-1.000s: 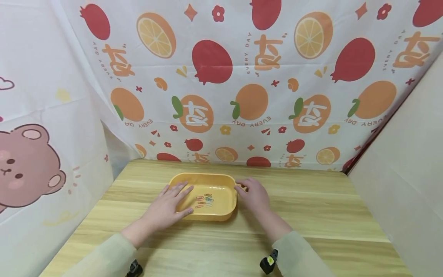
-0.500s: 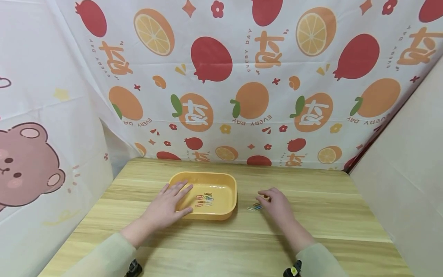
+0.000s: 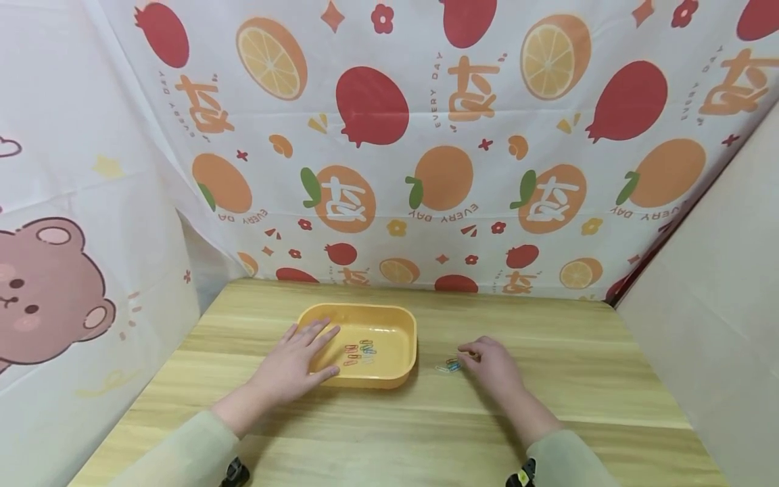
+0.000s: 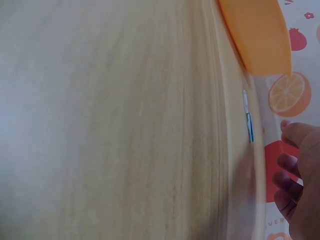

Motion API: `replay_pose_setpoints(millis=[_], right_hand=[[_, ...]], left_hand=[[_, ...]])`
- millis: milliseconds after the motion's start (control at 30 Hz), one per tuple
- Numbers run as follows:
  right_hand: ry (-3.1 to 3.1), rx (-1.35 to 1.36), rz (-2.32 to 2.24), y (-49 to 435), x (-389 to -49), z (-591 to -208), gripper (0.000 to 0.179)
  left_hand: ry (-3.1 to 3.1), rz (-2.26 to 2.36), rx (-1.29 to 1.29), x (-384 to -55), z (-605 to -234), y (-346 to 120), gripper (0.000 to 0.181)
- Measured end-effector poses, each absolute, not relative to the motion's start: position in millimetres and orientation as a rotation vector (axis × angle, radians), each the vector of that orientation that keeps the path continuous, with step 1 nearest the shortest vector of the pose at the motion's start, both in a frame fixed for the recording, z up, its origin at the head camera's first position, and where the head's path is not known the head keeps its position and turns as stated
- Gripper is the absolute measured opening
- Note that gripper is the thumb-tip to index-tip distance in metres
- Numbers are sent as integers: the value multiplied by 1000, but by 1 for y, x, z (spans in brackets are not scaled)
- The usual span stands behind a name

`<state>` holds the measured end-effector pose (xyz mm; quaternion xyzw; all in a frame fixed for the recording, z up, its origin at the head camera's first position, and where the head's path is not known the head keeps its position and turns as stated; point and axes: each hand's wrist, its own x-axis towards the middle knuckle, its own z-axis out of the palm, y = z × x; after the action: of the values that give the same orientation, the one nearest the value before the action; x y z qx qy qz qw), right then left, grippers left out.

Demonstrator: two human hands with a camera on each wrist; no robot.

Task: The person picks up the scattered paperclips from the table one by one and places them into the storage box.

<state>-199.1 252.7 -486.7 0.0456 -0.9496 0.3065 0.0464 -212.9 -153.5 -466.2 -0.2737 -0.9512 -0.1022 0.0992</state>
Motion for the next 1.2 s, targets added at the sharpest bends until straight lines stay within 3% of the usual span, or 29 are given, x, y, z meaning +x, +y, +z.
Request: replay_pose_setpoints(millis=[333, 1200], right_hand=[[-2952, 320, 770, 250, -211, -494, 9], [-3030, 383, 756, 253, -220, -495, 4]], left_hand=[[-2815, -324, -802, -210, -466, -153, 77], [-2811, -326, -795, -210, -471, -154, 76]])
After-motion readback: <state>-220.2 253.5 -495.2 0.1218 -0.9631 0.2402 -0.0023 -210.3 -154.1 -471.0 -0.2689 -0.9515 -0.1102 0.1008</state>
